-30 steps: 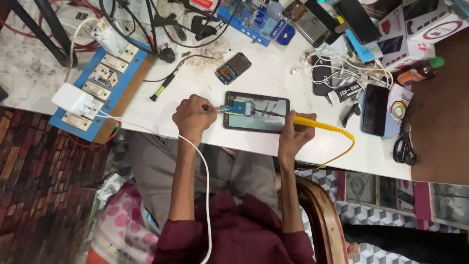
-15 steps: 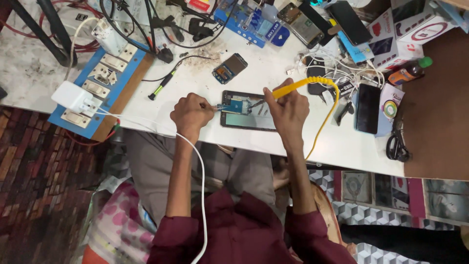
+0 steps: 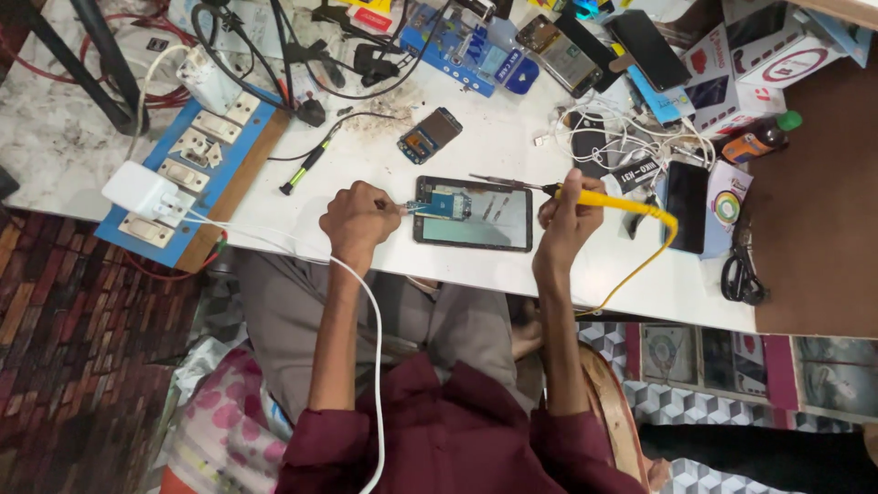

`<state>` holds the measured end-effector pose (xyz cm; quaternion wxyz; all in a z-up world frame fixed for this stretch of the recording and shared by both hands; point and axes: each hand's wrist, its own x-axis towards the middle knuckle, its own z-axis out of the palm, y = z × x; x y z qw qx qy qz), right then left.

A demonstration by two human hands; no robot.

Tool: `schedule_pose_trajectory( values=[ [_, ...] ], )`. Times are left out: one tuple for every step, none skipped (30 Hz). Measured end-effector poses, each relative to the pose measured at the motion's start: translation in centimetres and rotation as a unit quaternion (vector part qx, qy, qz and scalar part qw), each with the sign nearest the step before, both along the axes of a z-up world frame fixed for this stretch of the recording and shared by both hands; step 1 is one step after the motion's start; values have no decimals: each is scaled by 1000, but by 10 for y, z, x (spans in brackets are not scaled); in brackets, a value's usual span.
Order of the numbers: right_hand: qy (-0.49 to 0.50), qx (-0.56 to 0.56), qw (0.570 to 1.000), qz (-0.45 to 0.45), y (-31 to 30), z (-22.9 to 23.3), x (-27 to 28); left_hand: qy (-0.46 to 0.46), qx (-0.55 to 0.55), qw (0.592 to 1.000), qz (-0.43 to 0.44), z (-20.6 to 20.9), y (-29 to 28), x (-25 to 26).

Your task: The person uses a soldering iron and tweezers to work on a small circuit board placed on a tablet screen. They repeatedly apply heat and adjust components on the board.

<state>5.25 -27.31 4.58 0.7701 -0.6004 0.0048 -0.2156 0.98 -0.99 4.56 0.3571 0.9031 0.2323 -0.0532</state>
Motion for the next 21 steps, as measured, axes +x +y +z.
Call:
schedule_pose_trajectory(
  values=[
    [5, 30, 999, 14, -4, -7, 0, 0, -2, 1000, -1, 0, 0, 0],
    [9, 61, 998, 29, -8, -14, -3, 0, -4, 1000, -1, 0, 0, 1],
    [13, 92, 995, 44, -10, -21, -4, 1, -6, 1000, -1, 1, 0, 1],
    [9, 89, 995, 41, -12, -28, -6, 2, -7, 1000, -1, 2, 0, 2],
    [10, 86, 995, 40, -14, -37, -10, 7, -9, 1000, 1, 1, 0, -2],
    [10, 83, 996, 38, -16, -45, -14, 1, -6, 1000, 2, 0, -1, -5],
    [16, 86, 996, 31, -19, -52, -14, -7, -3, 1000, 3, 1, -1, -4],
    [21, 89, 996, 24, -21, -58, -13, -16, 0, 1000, 4, 2, -1, -3],
    [29, 92, 995, 16, -23, -63, -14, -13, 2, 1000, 5, 2, -1, -2],
    [21, 109, 994, 18, -24, -68, -13, -10, 4, 1000, 5, 2, 0, -2],
    [17, 124, 992, 19, -27, -73, -14, -4, 5, 1000, 5, 2, -1, -3],
    [12, 140, 990, 21, -28, -76, -17, 8, 4, 1000, 4, 1, 0, -5],
    [16, 130, 991, 10, -28, -77, -14, 14, 4, 1000, 3, 3, 1, -1],
    [20, 119, 993, -1, -27, -78, -12, 20, 3, 1000, 1, 4, 1, 2],
    [29, 108, 994, -12, -27, -80, -15, 21, 5, 1000, 3, 4, 1, 0],
    [35, 102, 994, -13, -28, -80, -20, 23, 7, 1000, 4, 3, 0, -2],
    [35, 98, 994, -12, -26, -79, -19, 18, 11, 1000, 5, 4, 1, 1],
    [35, 94, 995, -12, -24, -78, -17, 11, 7, 1000, 2, 6, 2, 3],
    [32, 92, 995, -15, -23, -77, -16, 6, 1, 1000, -2, 6, 2, 2],
    [29, 90, 995, -17, -23, -77, -15, 1, -4, 1000, -6, 5, 2, 3],
    [31, 89, 995, -20, -21, -79, -17, 1, 0, 1000, -6, 4, 2, 1]
  ],
)
